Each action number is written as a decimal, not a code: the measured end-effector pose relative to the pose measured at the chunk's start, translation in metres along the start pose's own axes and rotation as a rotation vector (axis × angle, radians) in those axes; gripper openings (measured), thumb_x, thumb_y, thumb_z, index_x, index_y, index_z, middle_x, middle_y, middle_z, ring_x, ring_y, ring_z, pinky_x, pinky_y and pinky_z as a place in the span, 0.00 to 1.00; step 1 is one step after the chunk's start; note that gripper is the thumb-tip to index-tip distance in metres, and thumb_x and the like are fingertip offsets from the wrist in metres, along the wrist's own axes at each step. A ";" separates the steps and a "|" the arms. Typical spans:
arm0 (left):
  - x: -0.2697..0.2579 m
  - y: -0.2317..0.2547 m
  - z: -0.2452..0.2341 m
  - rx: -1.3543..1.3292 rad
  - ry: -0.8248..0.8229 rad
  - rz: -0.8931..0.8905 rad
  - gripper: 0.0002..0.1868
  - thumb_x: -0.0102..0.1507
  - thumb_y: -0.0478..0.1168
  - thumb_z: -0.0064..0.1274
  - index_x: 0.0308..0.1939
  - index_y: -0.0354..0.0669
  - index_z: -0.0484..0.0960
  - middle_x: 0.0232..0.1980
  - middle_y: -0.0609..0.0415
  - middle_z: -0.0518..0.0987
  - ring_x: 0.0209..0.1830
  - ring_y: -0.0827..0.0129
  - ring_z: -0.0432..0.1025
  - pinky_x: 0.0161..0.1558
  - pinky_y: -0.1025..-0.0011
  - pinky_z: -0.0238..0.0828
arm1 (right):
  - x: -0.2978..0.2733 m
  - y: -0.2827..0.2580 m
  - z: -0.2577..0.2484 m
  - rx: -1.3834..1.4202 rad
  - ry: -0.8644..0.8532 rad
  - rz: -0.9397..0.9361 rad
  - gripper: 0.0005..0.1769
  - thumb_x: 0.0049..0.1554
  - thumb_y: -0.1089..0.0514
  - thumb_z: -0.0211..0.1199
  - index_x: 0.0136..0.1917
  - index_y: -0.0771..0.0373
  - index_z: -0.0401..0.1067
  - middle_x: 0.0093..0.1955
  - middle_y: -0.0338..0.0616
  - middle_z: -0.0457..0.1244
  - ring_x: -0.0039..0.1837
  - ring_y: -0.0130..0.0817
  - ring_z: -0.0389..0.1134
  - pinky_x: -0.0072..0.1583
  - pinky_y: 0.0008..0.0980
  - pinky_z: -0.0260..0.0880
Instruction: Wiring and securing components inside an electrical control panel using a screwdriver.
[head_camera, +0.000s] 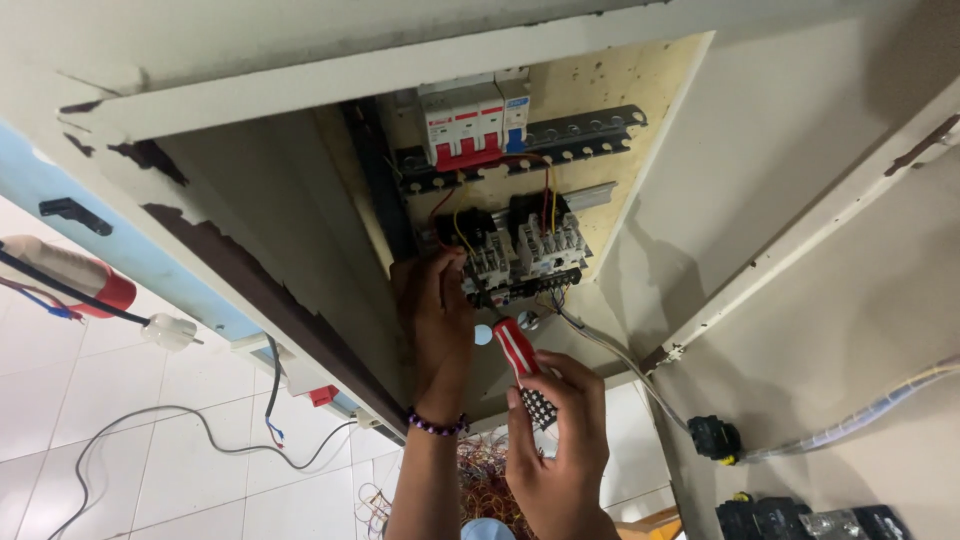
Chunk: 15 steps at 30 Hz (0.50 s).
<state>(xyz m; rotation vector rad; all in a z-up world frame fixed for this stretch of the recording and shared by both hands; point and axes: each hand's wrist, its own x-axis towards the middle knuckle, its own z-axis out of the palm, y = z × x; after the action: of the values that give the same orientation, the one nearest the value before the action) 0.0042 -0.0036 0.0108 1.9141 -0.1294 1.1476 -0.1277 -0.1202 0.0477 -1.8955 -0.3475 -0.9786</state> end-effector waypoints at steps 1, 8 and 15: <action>0.002 0.004 -0.002 0.002 0.003 0.019 0.10 0.69 0.26 0.46 0.49 0.39 0.82 0.49 0.47 0.76 0.53 0.58 0.69 0.56 0.66 0.70 | 0.001 0.000 0.000 -0.004 0.003 -0.007 0.09 0.57 0.68 0.63 0.53 0.64 0.71 0.59 0.54 0.63 0.61 0.45 0.70 0.62 0.36 0.76; 0.005 0.016 -0.010 0.014 -0.012 0.056 0.07 0.72 0.35 0.49 0.51 0.38 0.81 0.48 0.49 0.78 0.52 0.58 0.70 0.56 0.63 0.67 | -0.001 0.000 -0.003 0.000 -0.002 0.014 0.09 0.58 0.67 0.62 0.53 0.63 0.71 0.59 0.53 0.63 0.61 0.44 0.70 0.62 0.37 0.76; 0.006 0.017 -0.007 0.001 0.047 0.075 0.05 0.70 0.34 0.54 0.48 0.41 0.83 0.46 0.52 0.80 0.50 0.59 0.71 0.53 0.64 0.68 | -0.005 0.008 -0.002 0.037 0.011 0.026 0.08 0.58 0.67 0.62 0.52 0.64 0.73 0.58 0.52 0.63 0.62 0.43 0.70 0.64 0.36 0.76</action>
<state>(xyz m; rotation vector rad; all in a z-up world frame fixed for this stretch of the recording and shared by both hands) -0.0051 -0.0071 0.0265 1.8954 -0.1759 1.2424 -0.1271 -0.1253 0.0394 -1.8563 -0.3312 -0.9588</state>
